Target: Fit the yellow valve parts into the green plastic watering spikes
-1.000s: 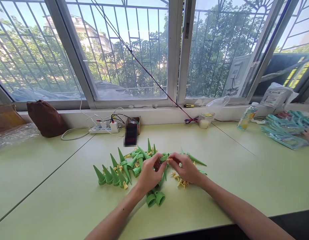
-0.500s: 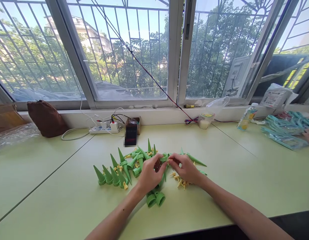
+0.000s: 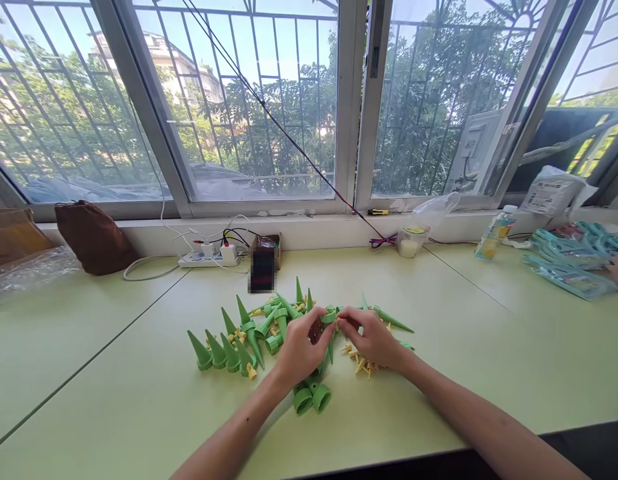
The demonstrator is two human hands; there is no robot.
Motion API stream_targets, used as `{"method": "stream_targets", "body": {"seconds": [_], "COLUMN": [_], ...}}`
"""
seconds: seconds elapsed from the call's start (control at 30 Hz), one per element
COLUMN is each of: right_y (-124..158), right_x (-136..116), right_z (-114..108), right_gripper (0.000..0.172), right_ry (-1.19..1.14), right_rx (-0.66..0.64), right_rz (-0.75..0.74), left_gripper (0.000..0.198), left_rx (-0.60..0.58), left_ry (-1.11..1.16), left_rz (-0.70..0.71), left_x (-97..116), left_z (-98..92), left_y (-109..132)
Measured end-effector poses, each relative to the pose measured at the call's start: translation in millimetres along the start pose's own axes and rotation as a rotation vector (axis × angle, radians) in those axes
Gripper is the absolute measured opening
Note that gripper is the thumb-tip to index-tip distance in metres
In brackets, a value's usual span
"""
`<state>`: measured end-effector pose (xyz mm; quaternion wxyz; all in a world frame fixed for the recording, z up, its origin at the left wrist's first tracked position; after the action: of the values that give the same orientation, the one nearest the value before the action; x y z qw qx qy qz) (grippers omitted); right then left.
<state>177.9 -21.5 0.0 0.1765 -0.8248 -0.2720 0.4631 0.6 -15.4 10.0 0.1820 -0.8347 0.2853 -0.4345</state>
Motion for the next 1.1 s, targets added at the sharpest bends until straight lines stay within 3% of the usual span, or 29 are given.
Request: {"method": "stream_targets", "body": {"seconds": [1.1], "right_y": [0.5], "right_x": [7.0], "right_z": [1.3], "right_gripper": [0.019], "right_ry": [0.076], "right_rx": [-0.115], "right_rz": [-0.012], "left_gripper": [0.012], "left_rx": [-0.106], "left_ry": [-0.035], "left_rz": [-0.031], "left_x": [-1.5], "left_z": [0.5], "left_y": [-1.1]}}
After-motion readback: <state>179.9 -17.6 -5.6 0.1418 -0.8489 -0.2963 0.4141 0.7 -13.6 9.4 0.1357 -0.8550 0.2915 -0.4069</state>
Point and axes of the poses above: each hand's wrist, its own y-axis away from the middle knuckle, its own z-axis out of the palm, x = y × z, the point moved 1 cm from there along -y, towards the middle knuckle, and after that the axes turned 2 degrees about x, right-handed, at the moved point
